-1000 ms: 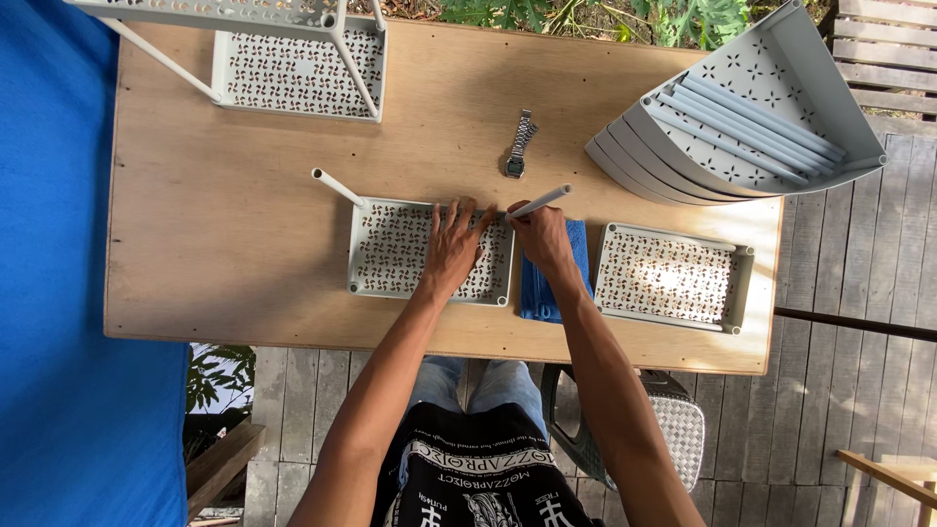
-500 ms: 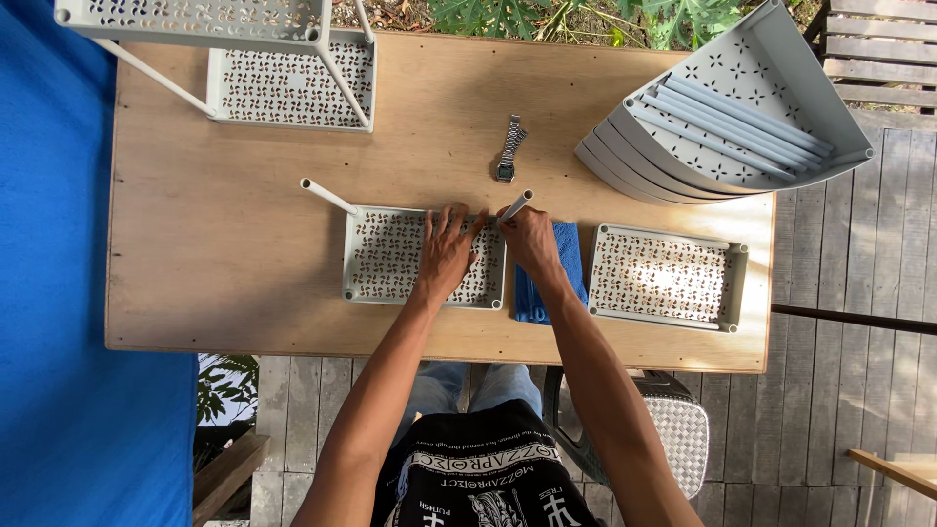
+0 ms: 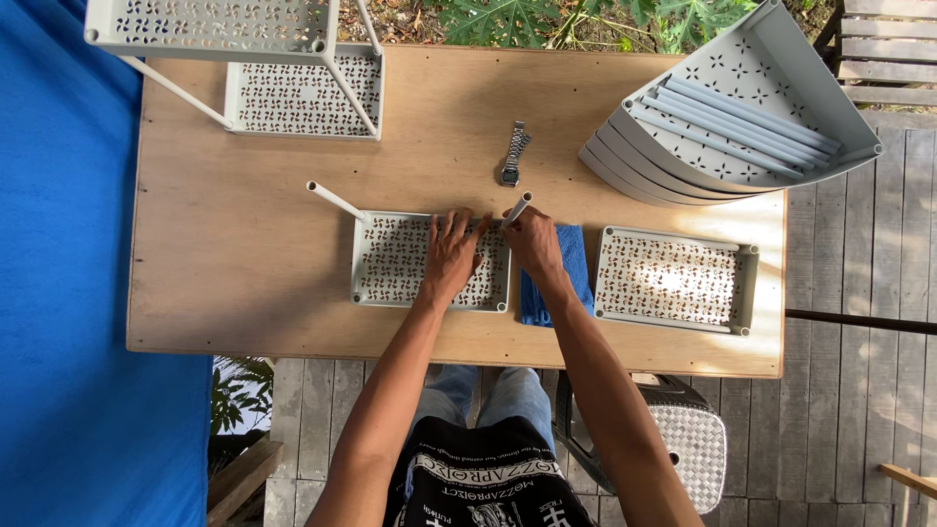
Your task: The person assembles a perforated metal corner shelf unit on a wooden table, attaching white tubular legs to rectangular shelf panels by hand and fitting curved corner shelves onto the frame, pressing the parts together to build up the unit.
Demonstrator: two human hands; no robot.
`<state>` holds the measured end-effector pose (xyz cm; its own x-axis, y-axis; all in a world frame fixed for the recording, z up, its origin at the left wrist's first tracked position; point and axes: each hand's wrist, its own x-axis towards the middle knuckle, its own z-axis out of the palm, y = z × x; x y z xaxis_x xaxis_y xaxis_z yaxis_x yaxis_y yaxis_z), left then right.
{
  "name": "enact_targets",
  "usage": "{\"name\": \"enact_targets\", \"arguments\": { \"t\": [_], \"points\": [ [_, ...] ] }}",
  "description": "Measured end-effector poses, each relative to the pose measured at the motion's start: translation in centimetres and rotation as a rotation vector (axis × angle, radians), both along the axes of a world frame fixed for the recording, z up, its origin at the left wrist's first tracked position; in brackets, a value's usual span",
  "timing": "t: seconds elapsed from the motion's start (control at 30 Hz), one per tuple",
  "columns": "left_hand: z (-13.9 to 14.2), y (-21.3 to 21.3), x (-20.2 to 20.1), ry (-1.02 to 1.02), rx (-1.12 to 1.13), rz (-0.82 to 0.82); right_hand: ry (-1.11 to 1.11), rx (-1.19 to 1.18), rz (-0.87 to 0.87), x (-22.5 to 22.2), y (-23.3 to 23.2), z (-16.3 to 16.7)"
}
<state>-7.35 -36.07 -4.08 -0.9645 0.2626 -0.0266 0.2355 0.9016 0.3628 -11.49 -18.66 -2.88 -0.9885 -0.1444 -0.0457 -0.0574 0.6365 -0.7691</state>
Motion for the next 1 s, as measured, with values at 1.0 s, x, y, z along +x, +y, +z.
{"name": "enact_targets", "arguments": {
  "t": [1.0],
  "points": [
    [1.8, 36.3, 2.1, 0.070, 0.238, -0.080, 0.022, 0.181, -0.060, 5.7, 40.7, 1.2]
  ]
}}
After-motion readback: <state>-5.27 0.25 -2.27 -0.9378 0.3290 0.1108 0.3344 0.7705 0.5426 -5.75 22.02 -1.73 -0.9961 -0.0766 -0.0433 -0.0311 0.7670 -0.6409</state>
